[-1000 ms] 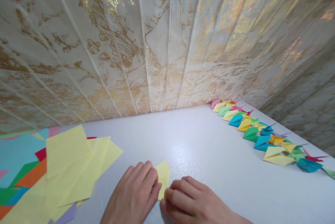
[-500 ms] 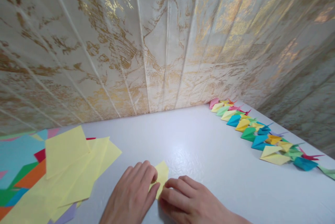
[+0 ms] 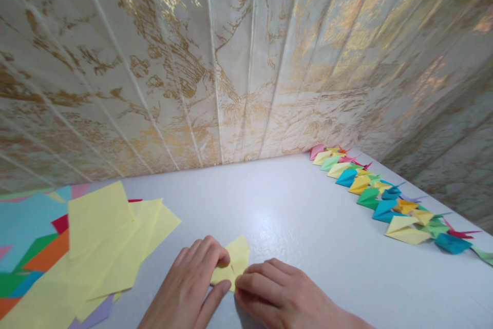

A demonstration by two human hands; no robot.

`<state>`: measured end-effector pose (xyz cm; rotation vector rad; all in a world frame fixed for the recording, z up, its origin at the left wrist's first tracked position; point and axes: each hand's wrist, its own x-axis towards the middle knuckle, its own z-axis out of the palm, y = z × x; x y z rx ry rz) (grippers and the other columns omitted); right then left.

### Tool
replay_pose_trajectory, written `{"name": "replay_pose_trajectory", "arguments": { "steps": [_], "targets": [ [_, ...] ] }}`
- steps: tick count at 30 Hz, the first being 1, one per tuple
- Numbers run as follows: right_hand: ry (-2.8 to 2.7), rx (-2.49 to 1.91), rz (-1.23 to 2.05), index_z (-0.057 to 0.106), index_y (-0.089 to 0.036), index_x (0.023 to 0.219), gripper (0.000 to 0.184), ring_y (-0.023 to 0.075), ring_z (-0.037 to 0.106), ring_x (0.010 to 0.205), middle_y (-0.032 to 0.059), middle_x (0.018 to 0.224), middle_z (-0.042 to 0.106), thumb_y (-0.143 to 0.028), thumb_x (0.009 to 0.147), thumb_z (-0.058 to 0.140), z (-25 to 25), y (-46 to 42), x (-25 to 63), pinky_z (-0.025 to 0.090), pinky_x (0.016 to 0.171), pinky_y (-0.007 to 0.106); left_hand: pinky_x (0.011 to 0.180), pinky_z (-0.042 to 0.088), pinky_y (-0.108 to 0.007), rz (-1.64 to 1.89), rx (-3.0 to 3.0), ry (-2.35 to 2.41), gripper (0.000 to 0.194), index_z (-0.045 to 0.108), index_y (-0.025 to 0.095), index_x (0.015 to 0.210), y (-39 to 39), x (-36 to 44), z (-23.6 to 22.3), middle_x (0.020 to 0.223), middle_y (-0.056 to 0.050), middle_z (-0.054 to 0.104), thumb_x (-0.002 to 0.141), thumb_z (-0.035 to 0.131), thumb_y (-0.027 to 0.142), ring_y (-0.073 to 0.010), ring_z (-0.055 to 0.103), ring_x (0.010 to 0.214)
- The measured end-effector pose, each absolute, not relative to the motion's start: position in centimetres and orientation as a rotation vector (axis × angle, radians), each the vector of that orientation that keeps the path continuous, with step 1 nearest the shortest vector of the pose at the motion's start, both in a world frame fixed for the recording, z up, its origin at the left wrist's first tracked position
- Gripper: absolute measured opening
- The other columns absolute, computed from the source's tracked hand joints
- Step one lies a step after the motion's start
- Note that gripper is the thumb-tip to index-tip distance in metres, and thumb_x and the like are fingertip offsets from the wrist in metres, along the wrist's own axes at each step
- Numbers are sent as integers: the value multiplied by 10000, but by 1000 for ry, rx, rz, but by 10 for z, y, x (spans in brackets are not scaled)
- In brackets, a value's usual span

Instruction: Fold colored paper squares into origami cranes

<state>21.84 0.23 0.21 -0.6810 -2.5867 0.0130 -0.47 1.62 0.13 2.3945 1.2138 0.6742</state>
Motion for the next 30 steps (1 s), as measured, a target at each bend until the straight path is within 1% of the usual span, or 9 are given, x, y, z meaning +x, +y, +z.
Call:
{"name": "replay_pose_trajectory", "arguments": {
  "steps": [3, 7, 11, 15, 17, 20, 25, 28, 30],
  "targets": [
    [-2577, -689, 24, 642, -104, 1036, 127, 151, 645, 858, 43, 912, 714, -131, 1025, 518, 3, 1, 218, 495, 783, 243, 773, 447, -346, 690, 2360, 1258, 90, 510, 270, 965, 14, -2, -2, 929, 12, 594, 950, 499, 182, -216, 586, 856],
    [-2581, -688, 19, 642, -101, 1027, 162, 152, 638, 861, 47, 916, 711, -129, 1038, 483, 5, -1, 218, 496, 779, 248, 751, 448, -349, 655, 2370, 1242, 72, 509, 258, 942, 18, -2, -5, 907, 6, 588, 947, 502, 187, -220, 582, 841],
    [-2584, -714, -5, 630, -104, 1030, 143, 146, 617, 820, 37, 884, 691, -138, 1036, 491, 5, -1, 216, 485, 725, 251, 752, 449, -354, 612, 2357, 1248, 91, 513, 253, 930, 20, -2, -5, 914, 5, 592, 929, 512, 163, -220, 585, 848],
    [-2608, -745, -59, 614, -111, 1090, 121, 150, 570, 733, 22, 836, 660, -158, 1019, 528, 2, 0, 211, 464, 648, 269, 770, 459, -359, 614, 2286, 1266, 83, 526, 254, 917, 19, -2, -2, 916, 4, 602, 922, 524, 171, -220, 592, 860],
    [-2609, -753, -58, 618, -117, 1077, 115, 154, 554, 720, 19, 829, 654, -164, 1017, 533, 0, 0, 210, 456, 636, 274, 778, 471, -358, 587, 2244, 1243, 85, 537, 255, 915, 20, -4, 1, 921, 2, 610, 921, 519, 172, -219, 599, 872],
    [-2614, -755, -6, 628, -123, 1042, 104, 155, 549, 737, 23, 848, 664, -167, 1017, 537, 0, 0, 211, 454, 646, 272, 789, 492, -343, 561, 2181, 1183, 142, 551, 257, 922, 24, -8, 6, 926, 1, 623, 913, 473, 138, -208, 616, 892],
    [-2660, -751, 160, 627, -131, 1043, 89, 159, 568, 812, 41, 915, 684, -151, 1005, 549, 6, 0, 217, 470, 720, 266, 839, 506, -317, 572, 2136, 1105, 271, 570, 268, 972, 29, -15, 11, 975, 3, 645, 887, 400, 75, -184, 631, 930],
    [-2678, -755, 247, 622, -143, 1066, 112, 157, 575, 837, 40, 952, 688, -136, 1001, 532, 10, 2, 220, 470, 755, 260, 843, 503, -316, 540, 2147, 1112, 277, 568, 258, 969, 29, -16, 14, 980, -3, 642, 887, 389, 64, -185, 624, 934],
    [-2677, -732, 244, 620, -148, 1055, 109, 153, 574, 841, 34, 971, 689, -130, 994, 532, 10, 3, 220, 463, 762, 259, 802, 502, -304, 514, 2171, 1133, 257, 549, 243, 918, 28, -14, 15, 927, -2, 629, 884, 386, 48, -181, 618, 881]
  ]
}}
